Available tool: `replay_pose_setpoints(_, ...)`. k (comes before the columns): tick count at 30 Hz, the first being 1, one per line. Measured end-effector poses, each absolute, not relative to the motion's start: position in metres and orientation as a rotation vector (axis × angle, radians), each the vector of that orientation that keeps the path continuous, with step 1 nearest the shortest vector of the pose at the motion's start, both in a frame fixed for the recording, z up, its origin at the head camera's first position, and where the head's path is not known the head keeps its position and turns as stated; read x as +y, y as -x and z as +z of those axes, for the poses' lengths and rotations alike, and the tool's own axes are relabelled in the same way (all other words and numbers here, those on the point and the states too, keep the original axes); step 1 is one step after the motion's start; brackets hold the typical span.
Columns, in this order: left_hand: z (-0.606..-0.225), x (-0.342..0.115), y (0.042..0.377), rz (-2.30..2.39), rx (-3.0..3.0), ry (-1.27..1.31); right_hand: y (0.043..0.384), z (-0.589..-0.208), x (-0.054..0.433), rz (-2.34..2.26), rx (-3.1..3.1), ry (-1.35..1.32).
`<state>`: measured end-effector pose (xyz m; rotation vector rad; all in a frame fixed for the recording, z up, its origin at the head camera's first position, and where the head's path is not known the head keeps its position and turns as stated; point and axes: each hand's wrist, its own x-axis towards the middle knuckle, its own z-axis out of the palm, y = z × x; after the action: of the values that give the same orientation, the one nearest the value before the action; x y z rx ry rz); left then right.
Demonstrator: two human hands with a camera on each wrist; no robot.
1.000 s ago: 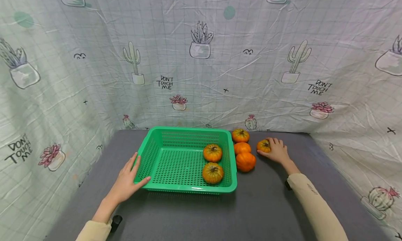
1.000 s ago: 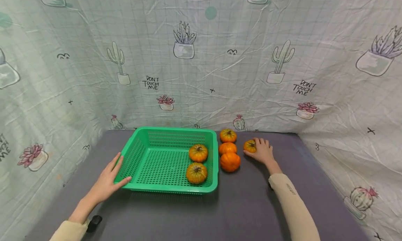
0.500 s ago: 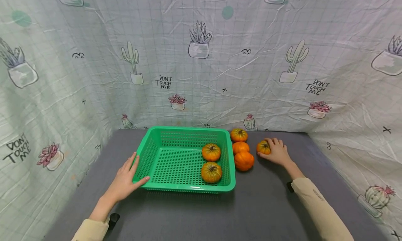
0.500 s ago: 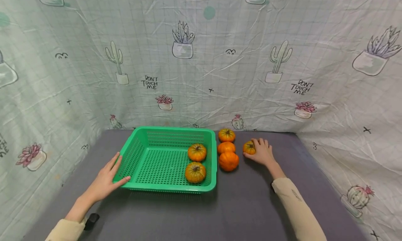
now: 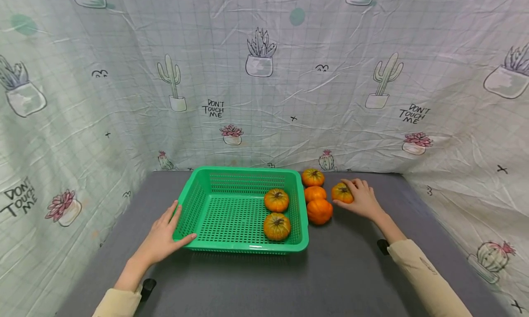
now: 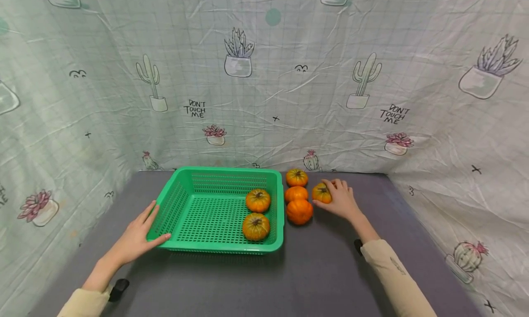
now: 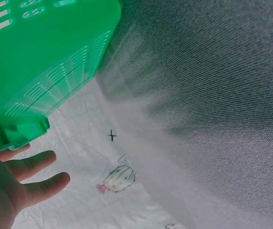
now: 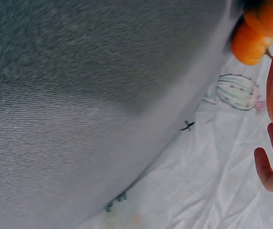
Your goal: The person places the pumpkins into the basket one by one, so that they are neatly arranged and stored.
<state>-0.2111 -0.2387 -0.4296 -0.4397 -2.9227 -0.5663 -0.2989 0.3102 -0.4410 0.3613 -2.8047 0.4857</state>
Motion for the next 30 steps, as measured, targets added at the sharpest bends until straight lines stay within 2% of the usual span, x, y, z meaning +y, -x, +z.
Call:
replay_pose_setpoints(15, -0.439, -0.238, 0.208, -0.591, -2.876, 0.431, 0.278, -0.416, 0.278, 0.461, -2.719, -0.508)
replay_pose_setpoints(30, -0.440, -0.236, 0.211, -0.598, -2.853, 0.438, 0.266, -0.399, 0.225, 0.491, -2.667, -0.671)
